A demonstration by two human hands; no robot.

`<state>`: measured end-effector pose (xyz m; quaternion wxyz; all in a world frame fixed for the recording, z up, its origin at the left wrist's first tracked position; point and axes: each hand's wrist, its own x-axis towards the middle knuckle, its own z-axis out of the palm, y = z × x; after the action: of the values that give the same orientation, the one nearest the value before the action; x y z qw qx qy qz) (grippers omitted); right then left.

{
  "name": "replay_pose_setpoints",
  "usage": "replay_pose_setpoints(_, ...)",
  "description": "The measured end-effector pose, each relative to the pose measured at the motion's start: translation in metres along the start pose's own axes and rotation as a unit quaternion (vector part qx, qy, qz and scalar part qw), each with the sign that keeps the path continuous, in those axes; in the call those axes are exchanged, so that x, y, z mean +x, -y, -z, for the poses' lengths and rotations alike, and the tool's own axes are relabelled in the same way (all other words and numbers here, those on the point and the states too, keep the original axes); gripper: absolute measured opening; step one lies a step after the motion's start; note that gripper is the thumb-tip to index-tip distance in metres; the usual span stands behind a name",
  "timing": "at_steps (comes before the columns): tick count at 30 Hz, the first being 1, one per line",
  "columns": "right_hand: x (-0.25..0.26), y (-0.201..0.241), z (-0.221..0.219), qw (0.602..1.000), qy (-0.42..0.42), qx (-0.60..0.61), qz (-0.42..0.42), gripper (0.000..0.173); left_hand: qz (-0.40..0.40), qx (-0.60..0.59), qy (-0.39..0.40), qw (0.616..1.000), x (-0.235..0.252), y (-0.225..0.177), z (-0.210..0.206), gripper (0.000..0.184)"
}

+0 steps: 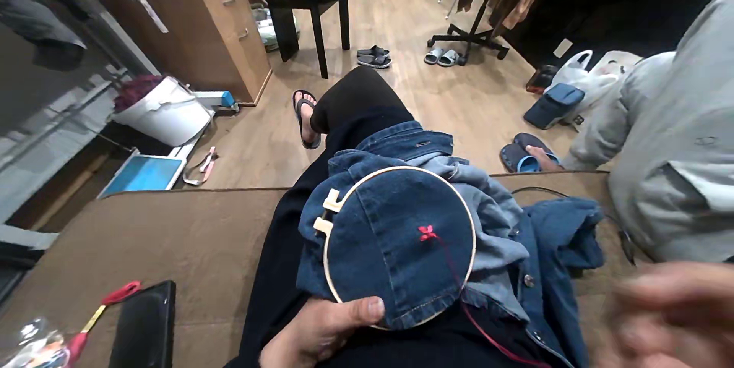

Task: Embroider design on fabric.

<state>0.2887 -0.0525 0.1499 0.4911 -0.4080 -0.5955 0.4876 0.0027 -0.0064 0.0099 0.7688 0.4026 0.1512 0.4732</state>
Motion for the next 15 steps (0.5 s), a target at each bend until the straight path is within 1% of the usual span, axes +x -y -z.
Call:
replay_pose_setpoints(1, 0.002, -0.018, -0.007, 0.999, 0.012, 0.036, 0.0, 0.021, -0.008, -0.028, 0.021, 0.999, -0.003, 0.001, 0.004, 0.024)
replay_pose_setpoints(3, 0.006, -0.046, -0.027, 0.995, 0.023, 0.096, 0.006, 0.012, -0.066, -0.106, 0.094, 0.988, -0.005, 0.006, 0.016, 0.029)
replay_pose_setpoints(4, 0.008, -0.056, -0.037, 0.994, 0.023, 0.111, 0.007, 0.01, -0.091, -0.147, 0.118, 0.978, -0.004, 0.009, 0.02, 0.033)
replay_pose_setpoints(6, 0.01, -0.068, -0.056, 0.992, 0.021, 0.121, 0.006, 0.007, -0.094, -0.2, 0.141, 0.965, -0.002, 0.013, 0.028, 0.042)
replay_pose_setpoints(7, 0.011, -0.071, -0.064, 0.992, 0.019, 0.126, 0.006, 0.006, -0.091, -0.205, 0.151, 0.963, -0.001, 0.013, 0.031, 0.044)
replay_pose_setpoints(11, 0.014, -0.079, -0.083, 0.99, 0.002, 0.141, -0.019, 0.007, -0.078, -0.198, 0.162, 0.964, -0.001, 0.015, 0.036, 0.041)
replay_pose_setpoints(15, 0.014, -0.088, -0.088, 0.989, -0.02, 0.142, -0.026, 0.008, -0.087, -0.209, 0.147, 0.963, 0.001, 0.012, 0.026, 0.035)
